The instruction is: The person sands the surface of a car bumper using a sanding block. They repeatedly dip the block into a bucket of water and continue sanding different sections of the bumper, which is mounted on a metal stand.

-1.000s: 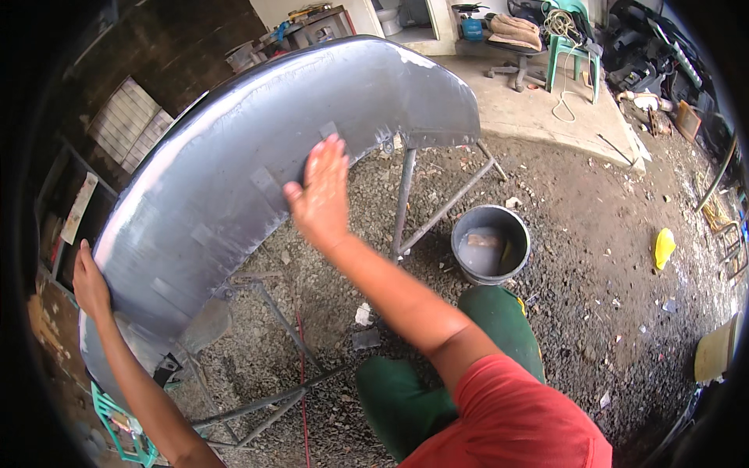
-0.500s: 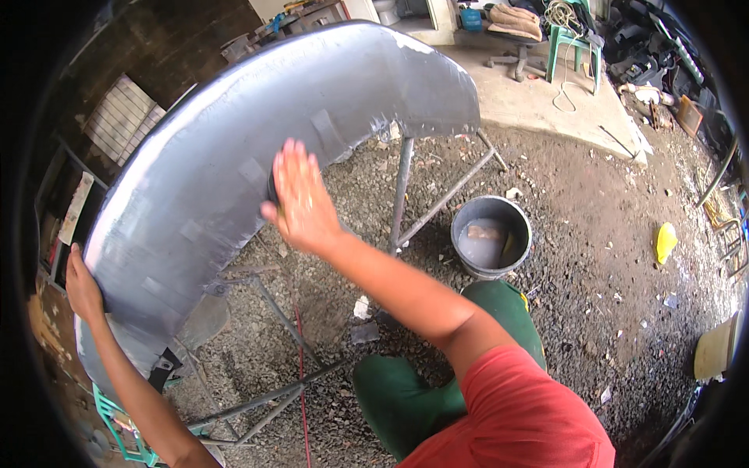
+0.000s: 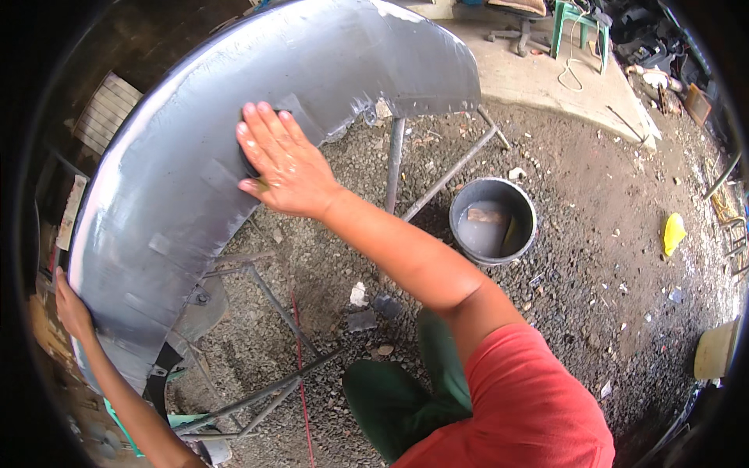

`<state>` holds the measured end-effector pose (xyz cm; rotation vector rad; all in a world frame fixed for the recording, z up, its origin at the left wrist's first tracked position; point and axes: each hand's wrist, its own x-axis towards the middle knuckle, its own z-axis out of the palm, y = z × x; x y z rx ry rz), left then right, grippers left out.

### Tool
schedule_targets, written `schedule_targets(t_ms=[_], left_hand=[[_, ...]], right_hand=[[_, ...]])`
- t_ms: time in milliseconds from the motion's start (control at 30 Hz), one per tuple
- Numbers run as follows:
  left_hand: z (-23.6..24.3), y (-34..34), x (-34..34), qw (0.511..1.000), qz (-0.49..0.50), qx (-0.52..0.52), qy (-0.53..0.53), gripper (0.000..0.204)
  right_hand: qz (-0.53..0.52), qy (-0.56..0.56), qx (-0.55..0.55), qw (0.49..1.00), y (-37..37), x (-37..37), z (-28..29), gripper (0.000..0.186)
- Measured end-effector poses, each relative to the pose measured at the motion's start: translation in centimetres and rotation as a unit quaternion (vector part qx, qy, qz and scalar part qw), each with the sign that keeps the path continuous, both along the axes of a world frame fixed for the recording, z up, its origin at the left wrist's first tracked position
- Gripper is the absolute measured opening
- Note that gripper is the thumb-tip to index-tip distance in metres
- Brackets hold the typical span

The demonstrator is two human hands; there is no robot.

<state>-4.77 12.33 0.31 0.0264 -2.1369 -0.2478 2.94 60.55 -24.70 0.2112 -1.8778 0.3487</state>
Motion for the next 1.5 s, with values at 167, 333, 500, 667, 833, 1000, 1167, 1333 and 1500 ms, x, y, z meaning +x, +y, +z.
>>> schedule_targets(t_ms=[167,333,500,667,833,1000,1167,1333,1500], left_hand=[[-1.3,0.7,-0.8,1.000,-0.020,-0.021,0.000,0.065],[0.1,-0.8,-0.6,0.999,-0.014,-0.031,0.002,0.066],[-0.2,-1.3,-1.3,0.999,-0.031,-0.040,0.018,0.066],[0.2,-2.2,-1.5,0.998,-0.063,0.002,0.013,0.065],[-0.3,-1.5,-1.3,0.997,-0.070,0.002,0.016,0.064],[0.2,-2.6,-2.0,0.998,-0.061,0.011,0.010,0.066],[0.1,-1.5,-0.7,0.999,-0.024,-0.018,0.021,0.069],[-0.9,-0.6,-1.9,0.999,-0.044,0.012,0.023,0.070],[0.4,-1.4,-0.3,1.000,-0.014,-0.012,0.017,0.069]], right_hand=[[-0.026,-0.035,0.032,0.999,4.1,0.6,-7.9,0.082],[-0.044,0.013,0.022,0.999,6.0,0.1,-1.0,0.081],[-0.061,-0.070,0.119,0.989,10.6,2.1,-7.3,0.080],[-0.070,0.005,0.141,0.987,11.7,1.2,-1.8,0.073],[-0.056,-0.070,0.229,0.969,14.5,2.9,-4.7,0.070],[-0.059,0.005,0.205,0.977,13.3,2.1,0.2,0.073],[0.003,-0.111,0.224,0.968,14.1,2.7,-5.3,0.083],[0.001,0.049,0.004,0.999,9.2,-0.3,0.6,0.090],[-0.042,0.037,-0.031,0.998,14.4,-0.3,-6.8,0.087]])
